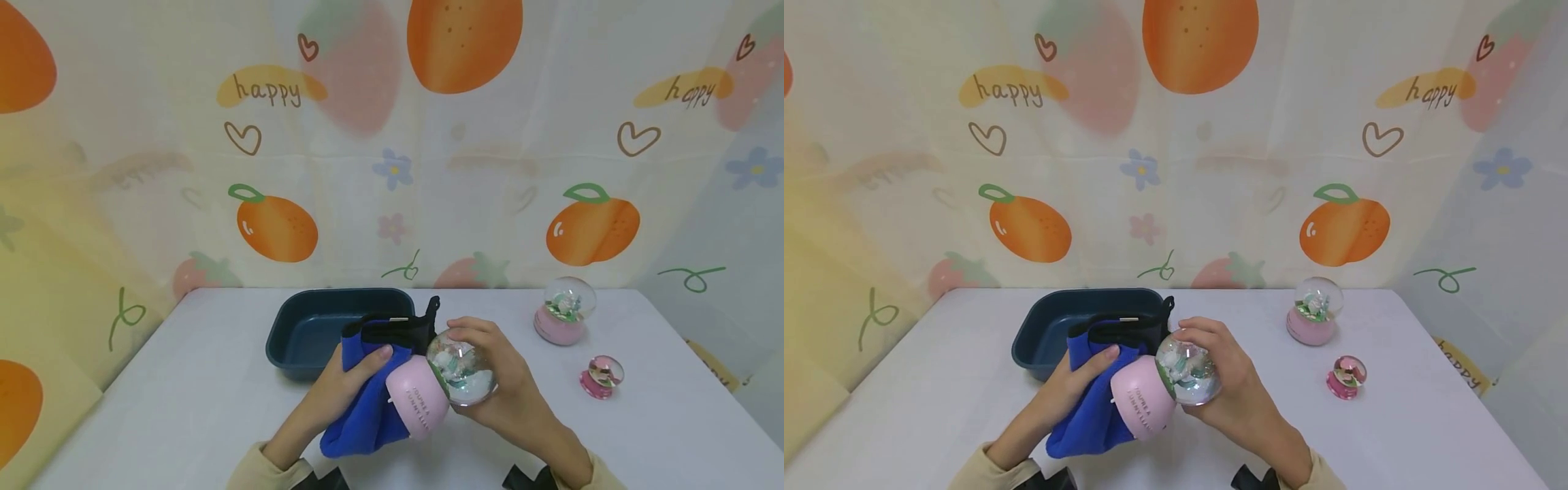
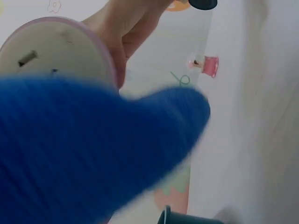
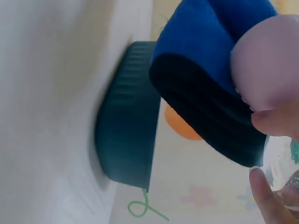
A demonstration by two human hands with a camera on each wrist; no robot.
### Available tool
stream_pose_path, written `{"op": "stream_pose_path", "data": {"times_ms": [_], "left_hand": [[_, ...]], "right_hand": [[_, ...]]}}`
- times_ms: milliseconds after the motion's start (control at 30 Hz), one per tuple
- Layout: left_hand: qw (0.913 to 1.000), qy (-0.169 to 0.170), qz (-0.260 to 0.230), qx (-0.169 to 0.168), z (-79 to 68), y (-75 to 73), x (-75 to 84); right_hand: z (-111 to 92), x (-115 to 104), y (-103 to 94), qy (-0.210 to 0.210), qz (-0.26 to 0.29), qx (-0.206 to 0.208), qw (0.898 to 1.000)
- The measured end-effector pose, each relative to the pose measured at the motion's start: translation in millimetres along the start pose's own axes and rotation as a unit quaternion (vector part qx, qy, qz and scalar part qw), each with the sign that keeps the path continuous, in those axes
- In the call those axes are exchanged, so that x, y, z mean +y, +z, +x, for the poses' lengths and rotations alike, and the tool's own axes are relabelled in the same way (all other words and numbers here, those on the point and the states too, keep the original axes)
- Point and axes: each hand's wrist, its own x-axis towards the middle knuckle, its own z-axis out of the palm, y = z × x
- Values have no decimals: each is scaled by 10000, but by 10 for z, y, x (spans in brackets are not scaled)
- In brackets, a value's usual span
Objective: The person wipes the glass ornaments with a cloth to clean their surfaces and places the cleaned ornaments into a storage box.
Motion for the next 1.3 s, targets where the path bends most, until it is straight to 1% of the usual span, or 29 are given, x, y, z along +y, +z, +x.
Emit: {"op": "stream_pose_path", "data": {"times_ms": [100, 167, 200, 233, 300, 367, 433, 467, 533, 567, 633, 700, 800, 933, 1067, 1200, 1300], "left_hand": [[9981, -224, -406, -396, -35, -6, -3], [9962, -193, -598, -606, -46, -9, -10], [9960, -146, -602, -643, -52, -11, -14], [9962, -24, -582, -642, -52, -13, -18], [9973, 352, -424, -493, -46, -15, -26], [9956, 885, -218, -198, -35, -14, -34], [9889, 1477, -24, 167, -21, -9, -42], [9848, 1702, 59, 344, -18, -7, -44], [9789, 1972, 96, 537, -19, -2, -48], [9782, 1999, 70, 551, -22, -1, -50], [9808, 1903, -39, 416, -29, 0, -48], [9855, 1680, -146, 178, -34, -4, -46], [9916, 1281, -141, -99, -37, -8, -34], [9954, 879, -24, -392, -30, -19, -21], [9945, 840, 1, -620, -4, -20, -17], [9934, 922, -40, -676, 9, -27, -20], [9933, 937, -44, -681, 8, -38, -24]], "right_hand": [[0, -1, -15, 174, 164, 139, 9996], [1, -12, -19, 280, 266, 193, 9991], [3, -19, -22, 349, 300, 200, 9987], [6, -25, -22, 376, 327, 212, 9985], [10, -34, -21, 443, 359, 222, 9981], [15, -41, -19, 492, 381, 222, 9978], [15, -45, -13, 578, 390, 186, 9974], [13, -47, -10, 664, 393, 153, 9969], [7, -55, -2, 880, 373, 74, 9954], [3, -60, 3, 991, 342, 33, 9945], [-4, -68, 13, 1151, 297, -17, 9929], [-11, -74, 21, 1220, 256, -9, 9922], [-18, -73, 30, 1154, 268, 90, 9929], [-10, -62, 40, 1005, 310, 352, 9938], [-3, -53, 40, 1020, 529, 626, 9914], [0, -50, 43, 1153, 910, 726, 9865], [-2, -56, 49, 1312, 1013, 747, 9833]]}}
